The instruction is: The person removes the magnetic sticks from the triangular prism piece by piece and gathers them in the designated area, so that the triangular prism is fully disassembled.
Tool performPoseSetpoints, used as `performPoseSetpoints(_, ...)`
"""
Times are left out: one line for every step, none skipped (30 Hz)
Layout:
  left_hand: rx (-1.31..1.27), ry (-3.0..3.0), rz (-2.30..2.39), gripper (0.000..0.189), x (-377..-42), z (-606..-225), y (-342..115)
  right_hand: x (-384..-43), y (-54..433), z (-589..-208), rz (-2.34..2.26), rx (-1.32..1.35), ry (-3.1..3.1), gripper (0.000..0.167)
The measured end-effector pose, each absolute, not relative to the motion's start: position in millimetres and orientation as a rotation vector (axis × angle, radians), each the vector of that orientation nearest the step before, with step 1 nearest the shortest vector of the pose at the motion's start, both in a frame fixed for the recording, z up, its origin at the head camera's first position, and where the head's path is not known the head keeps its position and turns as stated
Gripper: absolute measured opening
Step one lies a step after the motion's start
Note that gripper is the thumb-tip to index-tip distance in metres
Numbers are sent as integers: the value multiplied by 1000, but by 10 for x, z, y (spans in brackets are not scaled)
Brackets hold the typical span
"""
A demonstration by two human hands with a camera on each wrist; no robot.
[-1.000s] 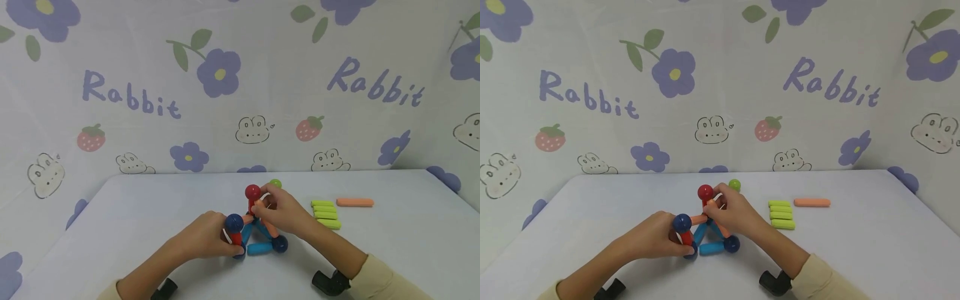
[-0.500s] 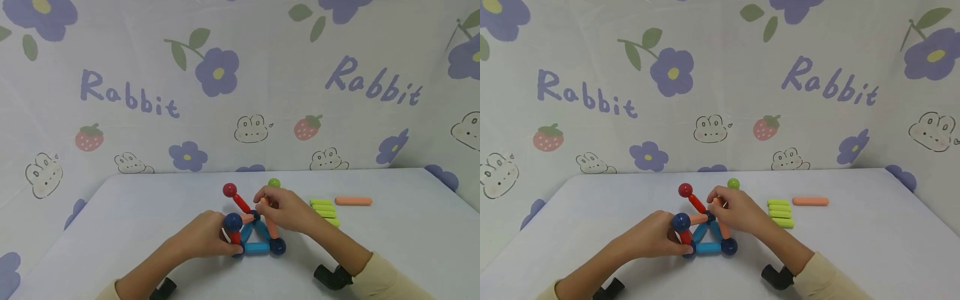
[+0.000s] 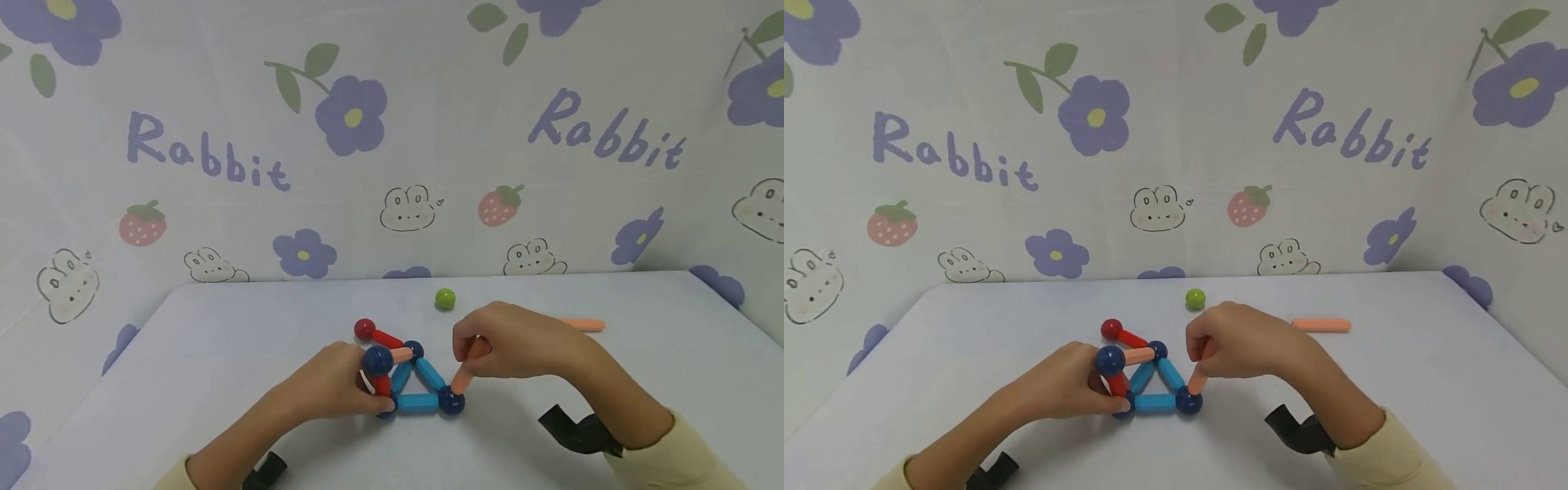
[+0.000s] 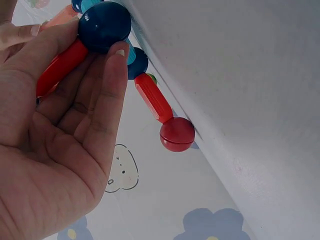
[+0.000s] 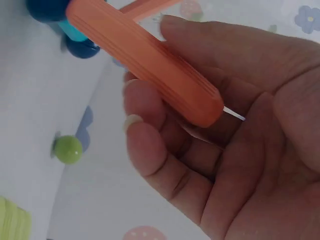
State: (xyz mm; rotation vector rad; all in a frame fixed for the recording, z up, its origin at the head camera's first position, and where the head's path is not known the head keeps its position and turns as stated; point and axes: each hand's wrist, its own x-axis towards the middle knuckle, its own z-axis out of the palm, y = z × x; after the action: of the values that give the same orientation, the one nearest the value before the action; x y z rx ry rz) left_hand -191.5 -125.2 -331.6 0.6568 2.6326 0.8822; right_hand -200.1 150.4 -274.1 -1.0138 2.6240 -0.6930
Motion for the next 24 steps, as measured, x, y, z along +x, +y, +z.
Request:
performPoseSetpoints(658, 2633, 882, 34, -1916, -3316, -1256, -1991, 1512, -2723, -659, -1019, 2623, 15)
performPoseSetpoints(659, 2633, 882, 34, -1918, -3317, -1259, -1984, 1516, -2710, -634, -1026, 2620, 17)
performPoseSetpoints(660, 2633, 883, 34, -1919, -3318, -1261, -1979, 1517, -2702, -615, -1027, 2614, 16)
performPoseSetpoints(662, 2633, 882, 34, -1921, -3320, -1263, -1977, 1515, -2699, -598, -1021, 2605, 16)
performPoseSetpoints(664, 2633, 884, 34, -1923, -3322, -1264, -1975, 1511, -2699, -585, -1011, 2595, 15)
performPoseSetpoints(667, 2634, 884, 34, -1925, -3324, -1264, -1975, 1507, -2702, -574, -999, 2586, 14)
performPoseSetpoints(669, 2633, 885, 34, -1927, -3326, -1264, -1972, 1500, -2709, -566, -980, 2574, 14)
performPoseSetpoints(669, 2633, 886, 33, -1929, -3326, -1264, -1972, 1497, -2715, -559, -970, 2566, 13)
performPoseSetpoints(669, 2633, 887, 33, -1930, -3326, -1264, -1971, 1494, -2723, -553, -961, 2559, 13)
performPoseSetpoints(672, 2634, 889, 33, -1930, -3326, -1264, -1972, 1492, -2731, -547, -953, 2555, 13)
performPoseSetpoints(675, 2635, 890, 33, -1930, -3327, -1264, -1974, 1491, -2739, -541, -947, 2554, 13)
performPoseSetpoints(678, 2637, 890, 33, -1930, -3326, -1264, -1975, 1490, -2747, -534, -945, 2556, 14)
performPoseSetpoints(681, 2638, 890, 33, -1929, -3326, -1264, -1980, 1487, -2755, -526, -938, 2557, 14)
performPoseSetpoints(685, 2640, 889, 33, -1929, -3325, -1264, -1984, 1485, -2766, -520, -940, 2559, 13)
performPoseSetpoints(688, 2641, 890, 34, -1929, -3325, -1264, -1988, 1481, -2777, -514, -942, 2559, 13)
performPoseSetpoints(691, 2642, 889, 34, -1928, -3326, -1264, -1992, 1477, -2790, -505, -946, 2558, 13)
performPoseSetpoints(690, 2643, 887, 34, -1929, -3326, -1265, -1995, 1472, -2803, -497, -948, 2556, 13)
performPoseSetpoints(689, 2642, 888, 34, -1929, -3327, -1265, -1998, 1467, -2814, -491, -957, 2551, 12)
performPoseSetpoints(689, 2642, 887, 34, -1930, -3328, -1266, -2000, 1461, -2828, -482, -963, 2549, 12)
performPoseSetpoints(689, 2642, 885, 34, -1930, -3330, -1266, -2000, 1454, -2842, -474, -969, 2547, 13)
performPoseSetpoints(688, 2642, 886, 34, -1930, -3331, -1266, -2001, 1446, -2852, -463, -969, 2545, 13)
performPoseSetpoints(687, 2641, 886, 34, -1930, -3333, -1266, -2002, 1439, -2865, -455, -968, 2544, 14)
performPoseSetpoints(687, 2640, 886, 34, -1930, -3334, -1266, -2004, 1431, -2876, -445, -965, 2545, 15)
performPoseSetpoints(690, 2640, 888, 34, -1930, -3336, -1266, -2007, 1423, -2887, -436, -963, 2547, 15)
